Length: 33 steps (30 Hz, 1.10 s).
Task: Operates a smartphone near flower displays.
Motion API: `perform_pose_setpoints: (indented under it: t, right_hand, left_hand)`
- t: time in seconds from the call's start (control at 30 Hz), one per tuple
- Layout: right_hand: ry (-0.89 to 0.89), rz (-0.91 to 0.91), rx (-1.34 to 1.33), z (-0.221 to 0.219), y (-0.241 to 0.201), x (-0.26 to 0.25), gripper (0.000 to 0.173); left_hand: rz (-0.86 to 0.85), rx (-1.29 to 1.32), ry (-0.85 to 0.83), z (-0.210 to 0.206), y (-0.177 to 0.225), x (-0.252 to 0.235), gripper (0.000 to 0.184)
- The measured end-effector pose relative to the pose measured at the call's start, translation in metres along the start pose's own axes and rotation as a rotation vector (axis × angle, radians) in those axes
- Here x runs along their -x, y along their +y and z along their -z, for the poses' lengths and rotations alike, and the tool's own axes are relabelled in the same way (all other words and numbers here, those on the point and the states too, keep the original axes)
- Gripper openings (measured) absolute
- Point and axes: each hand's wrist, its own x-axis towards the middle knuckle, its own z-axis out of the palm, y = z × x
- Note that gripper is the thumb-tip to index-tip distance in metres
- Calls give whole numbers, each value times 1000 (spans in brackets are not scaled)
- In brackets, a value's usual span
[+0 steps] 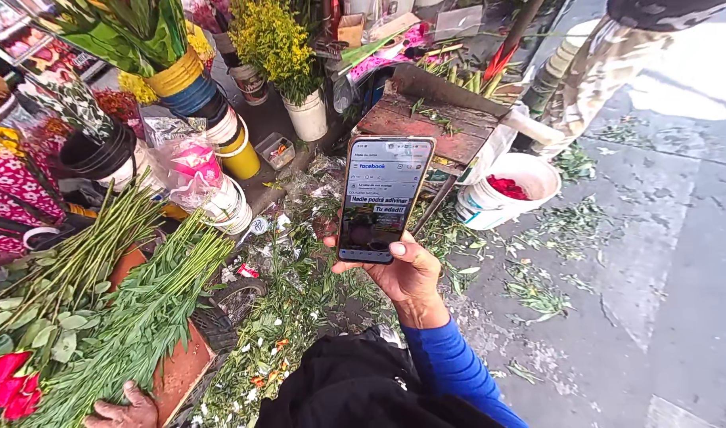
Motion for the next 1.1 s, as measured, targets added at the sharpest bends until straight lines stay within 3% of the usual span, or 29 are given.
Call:
perform_pose_setpoints:
  t: [0.13, 0.27, 0.43, 0.7, 0.83, 1.0, 1.1]
  right_hand:
    - [38, 13, 51, -4, 1, 0, 52]
    - [159, 149, 351, -9, 6, 1, 64]
    - [168, 277, 628, -8, 13, -2, 63]
    - [131, 132, 450, -10, 13, -1, 78]
    - [86, 147, 421, -9, 14, 0, 74]
    - [62, 154, 396, -12, 15, 2, 73]
    - [42, 175, 408, -13, 15, 3, 72]
  left_hand:
    - [35, 76, -51, 25, 18, 13, 86]
    - [36, 82, -39, 20, 16, 11, 87]
    - [38, 83, -46, 23, 18, 13, 87]
    - [30, 65, -31, 24, 17, 13, 86]
    - [11, 86, 27, 7, 7, 4, 87]
    - [21, 118, -43, 25, 17, 12, 87]
    - [3, 160, -2, 16, 11, 8, 87]
